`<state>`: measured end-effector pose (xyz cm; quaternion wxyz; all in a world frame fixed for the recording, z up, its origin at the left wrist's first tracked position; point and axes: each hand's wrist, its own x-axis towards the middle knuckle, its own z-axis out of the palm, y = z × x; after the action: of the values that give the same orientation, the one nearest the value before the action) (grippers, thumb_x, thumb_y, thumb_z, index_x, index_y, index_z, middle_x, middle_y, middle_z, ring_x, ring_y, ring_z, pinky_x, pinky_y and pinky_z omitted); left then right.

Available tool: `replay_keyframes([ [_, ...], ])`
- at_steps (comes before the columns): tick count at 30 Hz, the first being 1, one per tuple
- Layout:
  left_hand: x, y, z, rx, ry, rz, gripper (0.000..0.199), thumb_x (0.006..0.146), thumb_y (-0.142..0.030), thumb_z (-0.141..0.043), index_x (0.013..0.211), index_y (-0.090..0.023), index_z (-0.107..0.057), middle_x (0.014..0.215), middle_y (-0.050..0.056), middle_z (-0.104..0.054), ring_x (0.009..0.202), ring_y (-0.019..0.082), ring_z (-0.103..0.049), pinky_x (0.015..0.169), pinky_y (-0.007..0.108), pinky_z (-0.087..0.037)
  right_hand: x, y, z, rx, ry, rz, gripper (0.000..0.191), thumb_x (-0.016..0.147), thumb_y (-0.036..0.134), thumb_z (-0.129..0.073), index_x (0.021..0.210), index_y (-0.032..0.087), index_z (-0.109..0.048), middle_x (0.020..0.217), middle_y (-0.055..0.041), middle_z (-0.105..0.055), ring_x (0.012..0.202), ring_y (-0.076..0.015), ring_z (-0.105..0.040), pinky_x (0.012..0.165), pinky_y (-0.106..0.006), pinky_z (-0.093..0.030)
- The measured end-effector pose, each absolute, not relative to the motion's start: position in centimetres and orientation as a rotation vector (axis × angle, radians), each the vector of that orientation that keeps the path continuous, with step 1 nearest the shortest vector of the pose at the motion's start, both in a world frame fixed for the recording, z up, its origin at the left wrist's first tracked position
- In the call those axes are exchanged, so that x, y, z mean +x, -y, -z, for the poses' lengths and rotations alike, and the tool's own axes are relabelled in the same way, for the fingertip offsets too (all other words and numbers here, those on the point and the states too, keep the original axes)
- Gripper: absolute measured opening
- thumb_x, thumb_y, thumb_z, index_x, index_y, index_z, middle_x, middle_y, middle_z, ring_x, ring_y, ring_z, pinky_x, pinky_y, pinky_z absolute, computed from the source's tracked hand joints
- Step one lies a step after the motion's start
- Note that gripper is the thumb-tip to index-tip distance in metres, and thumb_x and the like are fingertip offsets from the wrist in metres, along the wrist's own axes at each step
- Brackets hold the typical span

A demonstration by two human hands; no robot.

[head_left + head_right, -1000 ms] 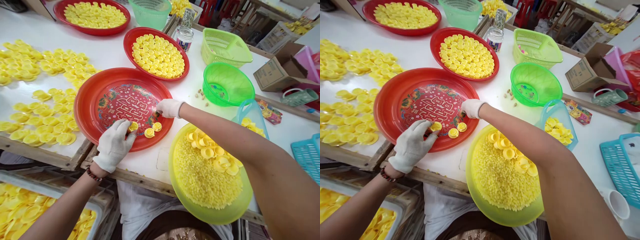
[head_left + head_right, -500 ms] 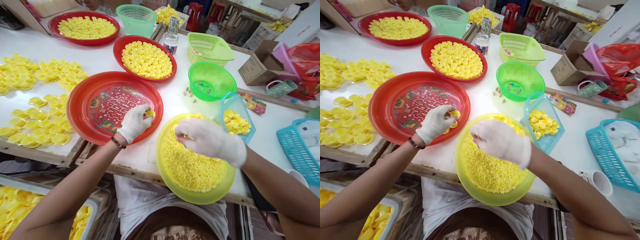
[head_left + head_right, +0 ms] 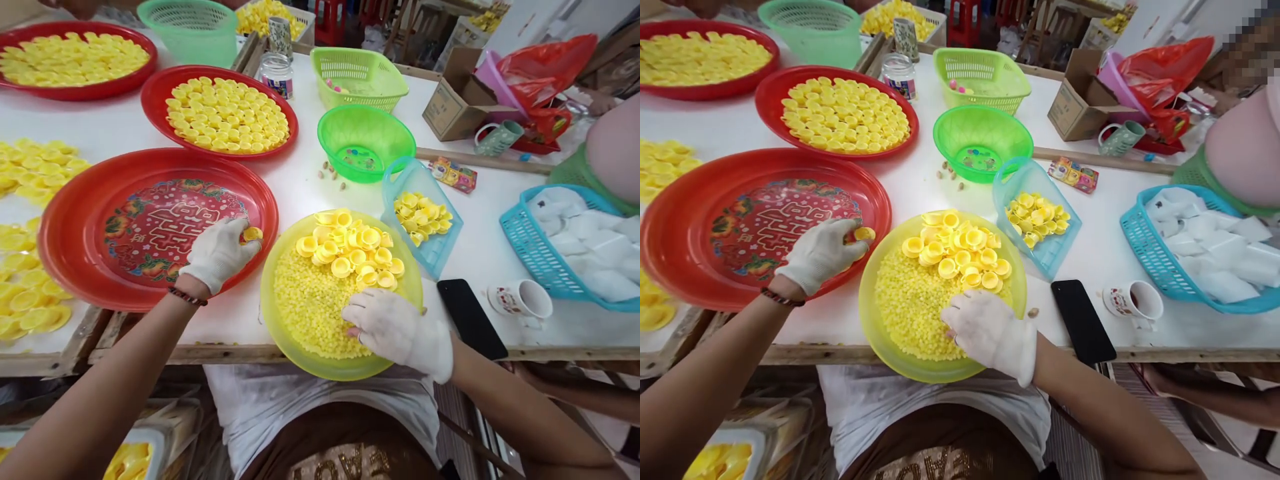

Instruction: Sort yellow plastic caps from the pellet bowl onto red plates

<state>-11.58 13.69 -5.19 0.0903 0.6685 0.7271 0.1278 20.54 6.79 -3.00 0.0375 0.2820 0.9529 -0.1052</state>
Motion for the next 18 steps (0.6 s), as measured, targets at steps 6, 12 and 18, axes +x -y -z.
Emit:
replay_keyframes([
  [6,-4.4,-8.6,2.3,2.356,-1.815,-0.866,0.021,0.093,-0.034,-0.055,0.102,-0.019,-0.066,0.108,0.009,-0.068,0.098,0.023,-0.064,0.088,0.037,-0.052,19.4,-8.9,1.4,1.271,-2.945,-0.204,0.016,0.093,0.01,-0.052,0.1,0.019,-0.063,0.097,-0.0098,-0.063,0.089,-0.0245,-0.051,0.074,-0.039,-0.035],
  [12,0.6,-5.2,4.4,2.23,-1.595,-0.855,0.035,0.091,-0.023,-0.061,0.125,-0.017,-0.057,0.119,0.012,-0.068,0.104,0.024,-0.067,0.088,0.038,-0.056,18.6,-9.6,2.0,1.2,-3.133,-0.091,0.011,0.093,0.016,-0.055,0.091,0.021,-0.064,0.09,-0.0066,-0.064,0.089,-0.0252,-0.052,0.079,-0.041,-0.038],
  [18,-1.4,-3.9,4.5,2.033,-1.465,-0.967,0.034,0.083,-0.013,-0.065,0.116,-0.021,-0.059,0.112,0.006,-0.07,0.104,0.021,-0.067,0.093,0.036,-0.055,19.9,-7.0,2.4,1.182,-3.343,0.407,0.03,0.097,0.013,-0.044,0.117,0.021,-0.064,0.11,-0.0081,-0.07,0.101,-0.0226,-0.063,0.088,-0.037,-0.05],
])
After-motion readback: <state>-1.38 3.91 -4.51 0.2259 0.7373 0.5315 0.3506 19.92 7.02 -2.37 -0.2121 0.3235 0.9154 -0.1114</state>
